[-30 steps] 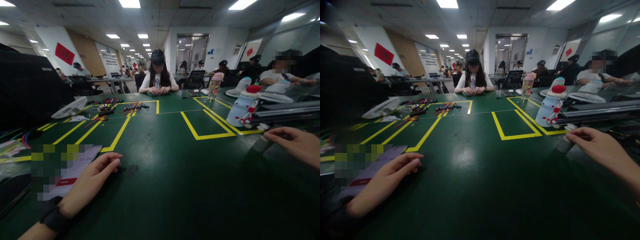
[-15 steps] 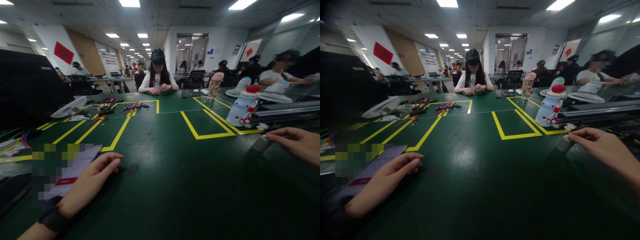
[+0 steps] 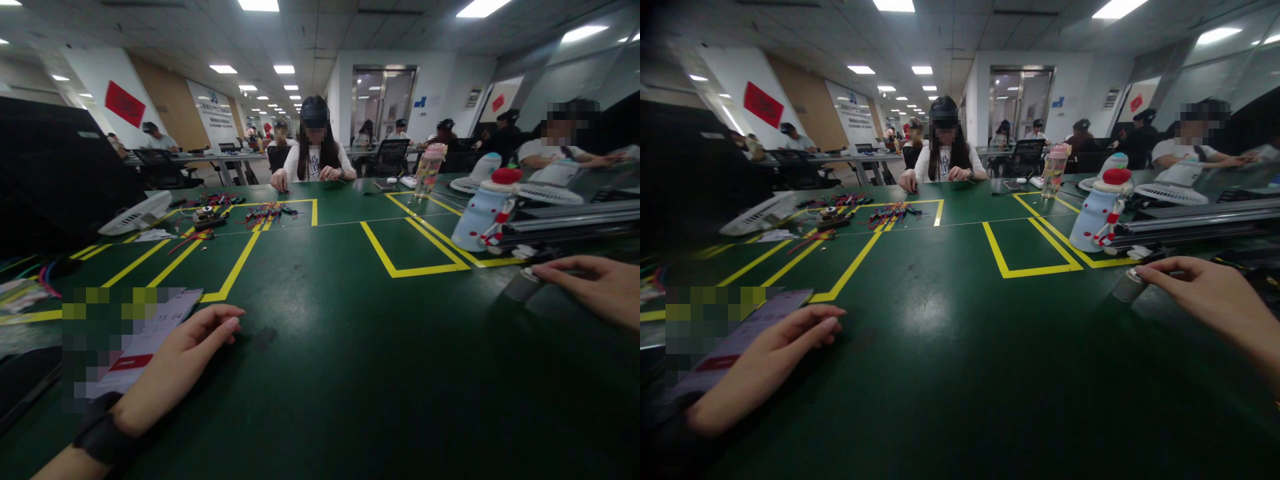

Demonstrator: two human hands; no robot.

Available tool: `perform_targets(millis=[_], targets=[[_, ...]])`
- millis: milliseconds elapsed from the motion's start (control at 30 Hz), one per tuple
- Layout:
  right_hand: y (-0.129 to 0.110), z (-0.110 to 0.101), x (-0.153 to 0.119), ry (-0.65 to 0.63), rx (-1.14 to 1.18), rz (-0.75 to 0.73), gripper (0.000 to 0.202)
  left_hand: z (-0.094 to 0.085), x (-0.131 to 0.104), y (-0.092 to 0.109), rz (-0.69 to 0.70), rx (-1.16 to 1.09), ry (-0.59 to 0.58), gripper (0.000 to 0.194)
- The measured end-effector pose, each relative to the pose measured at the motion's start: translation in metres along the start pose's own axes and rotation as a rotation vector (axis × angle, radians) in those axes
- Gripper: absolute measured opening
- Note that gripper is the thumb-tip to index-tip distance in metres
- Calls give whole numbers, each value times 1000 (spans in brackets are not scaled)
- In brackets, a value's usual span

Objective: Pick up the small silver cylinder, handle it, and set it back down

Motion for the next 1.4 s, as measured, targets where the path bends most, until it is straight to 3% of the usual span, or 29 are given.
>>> perform_targets(millis=[100, 200, 433, 767, 933, 1033, 1100, 1167, 1233, 1300, 1400], targets=[[7, 5, 2, -111, -3, 104, 51, 0, 0, 2, 5, -9, 9, 37], [5, 5, 4, -148, 38, 61, 45, 0, 0, 4, 20, -8, 17, 37], [11, 2, 4, -72, -19, 159, 55, -1, 0, 1, 10, -8, 14, 36], [-1, 8, -6, -187, 79, 103, 36, 1, -1, -1, -1, -8, -22, 37], [0, 23, -5, -329, 136, 1, 56, 1, 0, 2, 8, -14, -14, 38], [-3, 24, -5, -229, 97, -67, 52, 1, 0, 2, 1, 3, -22, 38], [-16, 22, -16, -106, 96, -139, 46, 2, 0, 2, 4, 13, -32, 37], [-38, 24, -38, -69, 222, -209, 47, 4, 1, 3, 11, 20, -43, 36], [-73, 33, -73, -152, 418, -337, 49, 4, 1, 4, 19, 25, -50, 36], [-118, 43, -120, -316, 546, -559, 47, 4, 1, 6, 27, 27, -50, 36], [-179, 55, -192, -511, 577, -885, 35, 3, 0, 9, 35, 27, -44, 36]])
Point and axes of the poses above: each hand's wrist, its own x-axis towards the middle knuckle, its own z-axis out of the palm, y = z × x, the point moved 7 cm from there along x, towards the middle knuckle, and after that the axes turned 12 degrees about z, right-handed, at the moved point
